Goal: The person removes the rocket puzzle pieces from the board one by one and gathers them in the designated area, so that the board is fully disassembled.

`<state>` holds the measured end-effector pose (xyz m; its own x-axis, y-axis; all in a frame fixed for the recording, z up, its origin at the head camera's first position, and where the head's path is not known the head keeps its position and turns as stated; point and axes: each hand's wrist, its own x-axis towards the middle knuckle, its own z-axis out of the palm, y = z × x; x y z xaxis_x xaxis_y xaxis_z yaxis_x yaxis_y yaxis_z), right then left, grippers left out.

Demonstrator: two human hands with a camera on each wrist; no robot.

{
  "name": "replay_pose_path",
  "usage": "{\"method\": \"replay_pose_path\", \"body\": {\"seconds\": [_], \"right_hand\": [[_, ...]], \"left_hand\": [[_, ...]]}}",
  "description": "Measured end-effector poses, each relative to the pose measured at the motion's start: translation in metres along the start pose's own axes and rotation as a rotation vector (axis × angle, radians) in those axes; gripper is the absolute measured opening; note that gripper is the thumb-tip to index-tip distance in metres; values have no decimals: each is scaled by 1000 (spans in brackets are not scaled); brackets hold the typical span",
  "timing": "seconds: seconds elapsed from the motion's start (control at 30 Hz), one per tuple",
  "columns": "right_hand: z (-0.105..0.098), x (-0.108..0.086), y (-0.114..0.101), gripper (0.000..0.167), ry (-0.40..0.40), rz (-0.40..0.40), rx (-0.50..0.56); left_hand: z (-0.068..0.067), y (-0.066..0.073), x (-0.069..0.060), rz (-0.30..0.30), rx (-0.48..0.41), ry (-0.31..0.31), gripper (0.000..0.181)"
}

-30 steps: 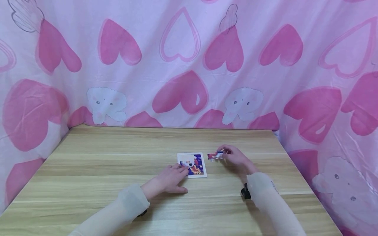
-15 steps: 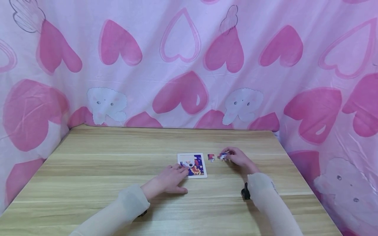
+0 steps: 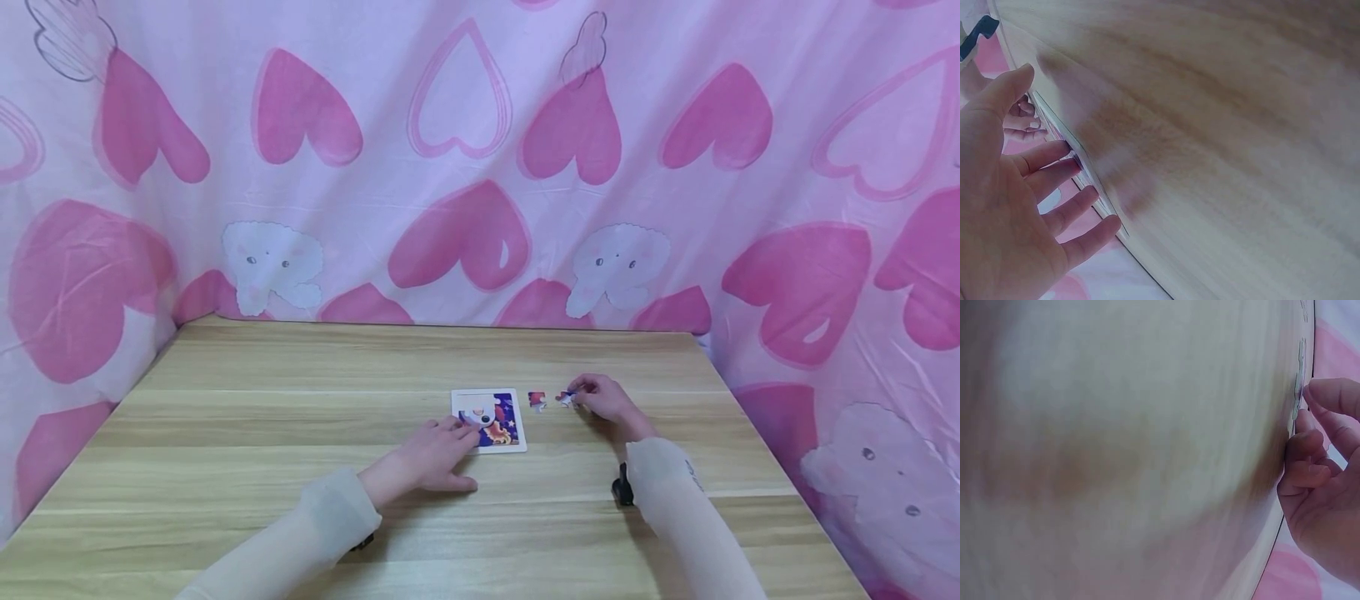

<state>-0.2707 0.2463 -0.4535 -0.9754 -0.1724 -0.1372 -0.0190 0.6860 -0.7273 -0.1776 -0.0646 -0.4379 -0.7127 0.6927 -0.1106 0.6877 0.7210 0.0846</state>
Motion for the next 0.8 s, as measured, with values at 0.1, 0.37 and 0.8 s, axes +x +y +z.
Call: {"method": "replay_pose_path", "body": {"seconds": [0.1,0.37,0.8], "right_hand": [[0,-2,-2,14,15,-3,12],[11,-4,-18,18,-5,-131,11],[49,3,-52,20,-139,-308,-72]], "left_hand": [[0,0,0,1,0,2,65],[-1,0,-1,7,-15,11,64],[-1,0,-1,5,-22,4,65]]}}
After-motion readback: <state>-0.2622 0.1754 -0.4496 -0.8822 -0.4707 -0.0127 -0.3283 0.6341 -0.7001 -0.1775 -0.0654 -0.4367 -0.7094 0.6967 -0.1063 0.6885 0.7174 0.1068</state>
